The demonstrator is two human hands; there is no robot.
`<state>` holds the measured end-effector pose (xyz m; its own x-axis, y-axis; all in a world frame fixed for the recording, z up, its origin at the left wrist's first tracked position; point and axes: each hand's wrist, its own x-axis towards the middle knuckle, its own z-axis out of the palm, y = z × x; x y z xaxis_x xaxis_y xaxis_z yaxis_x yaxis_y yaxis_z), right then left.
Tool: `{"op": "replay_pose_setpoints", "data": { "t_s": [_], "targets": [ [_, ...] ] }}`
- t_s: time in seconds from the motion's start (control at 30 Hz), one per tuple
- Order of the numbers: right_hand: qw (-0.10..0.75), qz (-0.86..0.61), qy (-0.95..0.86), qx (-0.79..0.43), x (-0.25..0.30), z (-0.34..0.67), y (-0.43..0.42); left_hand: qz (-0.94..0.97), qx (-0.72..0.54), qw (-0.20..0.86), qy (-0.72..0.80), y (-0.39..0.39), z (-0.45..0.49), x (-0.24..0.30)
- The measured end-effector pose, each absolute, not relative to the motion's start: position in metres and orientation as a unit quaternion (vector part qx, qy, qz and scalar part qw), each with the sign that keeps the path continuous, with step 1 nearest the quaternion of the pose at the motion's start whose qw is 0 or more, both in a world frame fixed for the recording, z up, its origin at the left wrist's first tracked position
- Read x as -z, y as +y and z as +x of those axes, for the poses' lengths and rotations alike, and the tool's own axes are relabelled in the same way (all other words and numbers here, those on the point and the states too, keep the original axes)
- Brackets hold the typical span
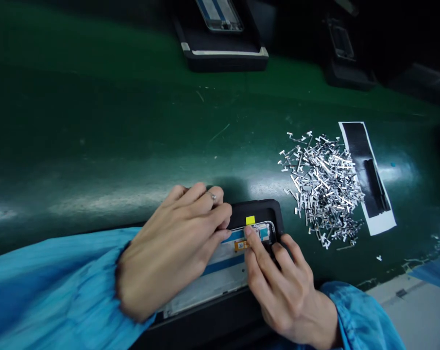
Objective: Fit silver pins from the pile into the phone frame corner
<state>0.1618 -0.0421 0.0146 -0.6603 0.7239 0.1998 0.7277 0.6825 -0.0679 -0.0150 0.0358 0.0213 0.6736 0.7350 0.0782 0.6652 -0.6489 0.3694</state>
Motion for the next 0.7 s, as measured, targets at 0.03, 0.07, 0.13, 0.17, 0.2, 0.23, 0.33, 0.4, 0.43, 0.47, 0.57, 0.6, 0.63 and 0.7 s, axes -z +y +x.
{"op": "replay_pose_setpoints", "data": {
  "t_s": [0.03, 0.07, 0.13, 0.17, 0.2, 0.23, 0.33, 0.4, 0.43, 0.47, 0.57, 0.6, 0.63, 0.7],
  "targets": [
    [0.106, -0.393, -0.913, 0.011, -0.015, 0.161, -0.042, 0.897, -0.103, 0.168, 0.395, 0.038, -0.017, -0.021],
    [0.103, -0.387, -0.916, 0.012, -0.016, 0.159, -0.041, 0.892, -0.092, 0.182, 0.404, 0.04, -0.019, -0.02],
    [0.092, -0.374, -0.923, 0.018, -0.018, 0.156, -0.04, 0.873, -0.075, 0.211, 0.432, 0.042, -0.021, -0.019],
    [0.086, -0.368, -0.925, 0.022, -0.019, 0.155, -0.039, 0.862, -0.066, 0.228, 0.447, 0.043, -0.022, -0.019],
    [0.08, -0.365, -0.927, 0.025, -0.02, 0.154, -0.038, 0.851, -0.058, 0.242, 0.463, 0.044, -0.021, -0.019],
    [0.076, -0.363, -0.928, 0.029, -0.02, 0.153, -0.038, 0.84, -0.049, 0.253, 0.477, 0.044, -0.02, -0.019],
    [0.068, -0.356, -0.931, 0.039, -0.023, 0.149, -0.037, 0.819, -0.031, 0.272, 0.504, 0.045, -0.017, -0.019],
    [0.059, -0.351, -0.933, 0.045, -0.025, 0.148, -0.037, 0.808, -0.03, 0.293, 0.51, 0.045, -0.02, -0.019],
    [0.054, -0.35, -0.934, 0.048, -0.025, 0.147, -0.037, 0.803, -0.038, 0.311, 0.508, 0.045, -0.025, -0.019],
    [0.05, -0.35, -0.934, 0.049, -0.025, 0.147, -0.037, 0.801, -0.054, 0.321, 0.502, 0.045, -0.031, -0.017],
    [0.04, -0.358, -0.932, 0.05, -0.022, 0.147, -0.038, 0.835, -0.113, 0.271, 0.466, 0.042, -0.059, -0.011],
    [0.039, -0.361, -0.931, 0.049, -0.021, 0.147, -0.038, 0.853, -0.125, 0.233, 0.45, 0.04, -0.067, -0.008],
    [0.045, -0.364, -0.929, 0.05, -0.019, 0.147, -0.038, 0.868, -0.127, 0.198, 0.436, 0.037, -0.073, -0.006],
    [0.077, -0.369, -0.925, 0.049, -0.015, 0.148, -0.039, 0.88, -0.111, 0.172, 0.428, 0.029, -0.077, -0.002]
  ]
}}
